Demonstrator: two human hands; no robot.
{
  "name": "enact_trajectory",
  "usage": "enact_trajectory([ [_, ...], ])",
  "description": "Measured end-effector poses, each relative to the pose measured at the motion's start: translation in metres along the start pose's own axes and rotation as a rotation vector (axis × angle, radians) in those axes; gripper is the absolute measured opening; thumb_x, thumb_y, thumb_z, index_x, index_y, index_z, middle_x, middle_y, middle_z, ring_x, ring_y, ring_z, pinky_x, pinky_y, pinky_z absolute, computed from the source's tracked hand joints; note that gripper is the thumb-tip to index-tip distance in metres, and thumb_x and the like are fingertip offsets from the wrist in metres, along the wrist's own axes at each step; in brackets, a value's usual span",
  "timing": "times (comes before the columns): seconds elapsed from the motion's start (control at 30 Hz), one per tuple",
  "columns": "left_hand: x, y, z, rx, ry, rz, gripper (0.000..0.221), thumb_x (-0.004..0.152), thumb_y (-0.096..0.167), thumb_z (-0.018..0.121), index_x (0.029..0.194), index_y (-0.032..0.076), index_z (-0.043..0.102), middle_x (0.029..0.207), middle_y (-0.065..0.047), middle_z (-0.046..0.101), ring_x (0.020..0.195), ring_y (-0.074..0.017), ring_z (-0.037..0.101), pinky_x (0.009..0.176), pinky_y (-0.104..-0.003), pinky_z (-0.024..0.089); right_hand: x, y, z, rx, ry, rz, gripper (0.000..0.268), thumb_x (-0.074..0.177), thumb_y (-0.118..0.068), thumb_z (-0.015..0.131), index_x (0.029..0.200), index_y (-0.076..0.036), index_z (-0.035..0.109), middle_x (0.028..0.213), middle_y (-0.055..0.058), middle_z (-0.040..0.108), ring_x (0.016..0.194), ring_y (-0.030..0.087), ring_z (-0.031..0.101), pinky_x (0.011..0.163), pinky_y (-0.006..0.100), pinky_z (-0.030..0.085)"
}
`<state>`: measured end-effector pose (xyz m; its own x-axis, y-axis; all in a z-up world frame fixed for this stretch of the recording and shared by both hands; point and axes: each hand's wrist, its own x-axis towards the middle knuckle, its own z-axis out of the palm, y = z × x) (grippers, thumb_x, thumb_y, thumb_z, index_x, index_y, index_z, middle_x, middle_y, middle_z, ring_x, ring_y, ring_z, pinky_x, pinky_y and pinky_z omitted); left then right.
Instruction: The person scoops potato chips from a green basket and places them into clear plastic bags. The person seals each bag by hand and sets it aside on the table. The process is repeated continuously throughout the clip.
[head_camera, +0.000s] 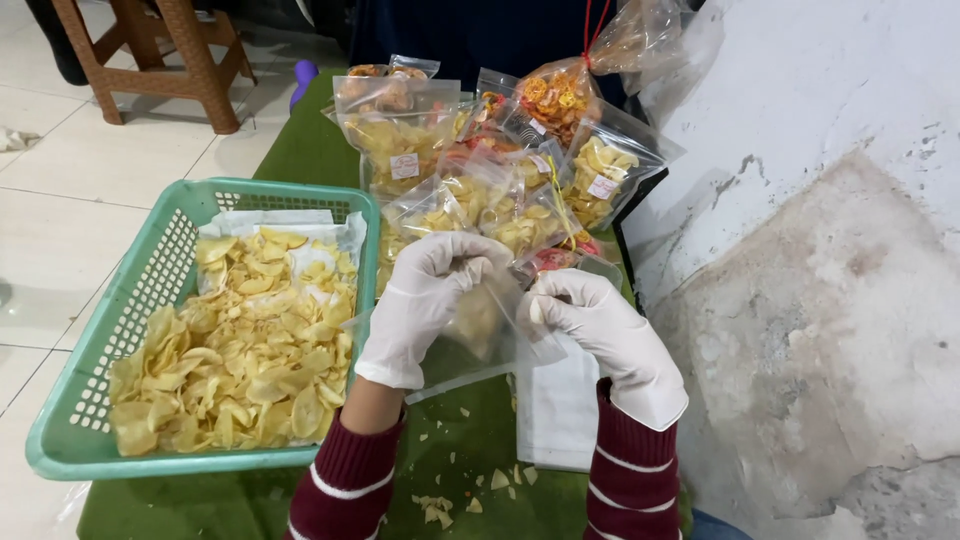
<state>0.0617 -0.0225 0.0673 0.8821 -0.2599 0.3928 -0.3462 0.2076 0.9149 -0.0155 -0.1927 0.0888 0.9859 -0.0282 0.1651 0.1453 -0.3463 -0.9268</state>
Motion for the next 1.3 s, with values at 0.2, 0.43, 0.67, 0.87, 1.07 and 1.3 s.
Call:
enact_trajectory([
  [0.2,0.001,0.023,0.001,-0.121,0.003,-0.068,0.011,0.081,0.004,0.069,0.092,0.005,0.073,0.089,-0.005,0.069,0.088,-0.0129,0.055,0.089,-0.029,0.048,0.015,0.001,0.001,0.057,-0.115,0.035,0.004,0.084,-0.007,0.069,0.081,-0.005,0.068,0.074,0.001,0.061,0.071,0.009,0.055,0.067,0.025,0.048],
  [0.43,-0.011,0.020,0.007,-0.137,-0.054,-0.090,0.009,0.078,0.006,0.073,0.087,0.007,0.074,0.090,-0.009,0.071,0.089,-0.0138,0.060,0.087,-0.031,0.050,0.003,0.032,-0.006,0.296,-0.137,0.147,0.008,0.085,-0.011,0.069,0.083,-0.003,0.066,0.070,0.004,0.065,0.066,0.009,0.059,0.062,0.027,0.052],
  [0.67,-0.023,0.031,0.016,-0.165,-0.134,-0.039,0.027,0.079,0.001,0.071,0.104,0.009,0.073,0.094,-0.008,0.070,0.086,-0.0139,0.063,0.087,-0.031,0.052,-0.016,0.025,-0.011,0.307,-0.124,0.213,0.007,0.081,-0.005,0.071,0.078,-0.001,0.065,0.064,0.008,0.064,0.057,0.014,0.063,0.056,0.029,0.054],
  [0.87,-0.016,0.020,0.034,-0.047,-0.224,0.124,0.042,0.082,-0.001,0.067,0.121,0.015,0.065,0.097,-0.007,0.066,0.092,-0.0182,0.063,0.092,-0.036,0.050,-0.015,0.003,-0.018,0.013,-0.030,0.179,0.008,0.078,-0.003,0.073,0.085,-0.003,0.069,0.070,0.007,0.065,0.060,0.013,0.064,0.056,0.027,0.054],
  [1.07,-0.004,0.035,0.047,-0.002,-0.328,-0.083,0.043,0.079,0.026,0.071,0.120,0.018,0.061,0.105,-0.008,0.061,0.107,-0.0220,0.059,0.096,-0.037,0.044,-0.012,0.016,-0.042,-0.075,0.004,0.169,0.004,0.079,0.000,0.070,0.079,-0.004,0.070,0.065,0.007,0.065,0.057,0.013,0.064,0.055,0.025,0.053],
  [1.3,-0.027,-0.021,0.021,1.001,-0.443,0.846,0.035,0.081,0.035,0.063,0.111,0.020,0.053,0.135,-0.014,0.044,0.133,-0.0318,0.036,0.105,-0.053,0.028,-0.011,0.015,-0.031,-0.173,-0.076,0.154,0.011,0.077,0.003,0.066,0.076,-0.007,0.071,0.062,0.009,0.063,0.055,0.014,0.063,0.052,0.025,0.051],
])
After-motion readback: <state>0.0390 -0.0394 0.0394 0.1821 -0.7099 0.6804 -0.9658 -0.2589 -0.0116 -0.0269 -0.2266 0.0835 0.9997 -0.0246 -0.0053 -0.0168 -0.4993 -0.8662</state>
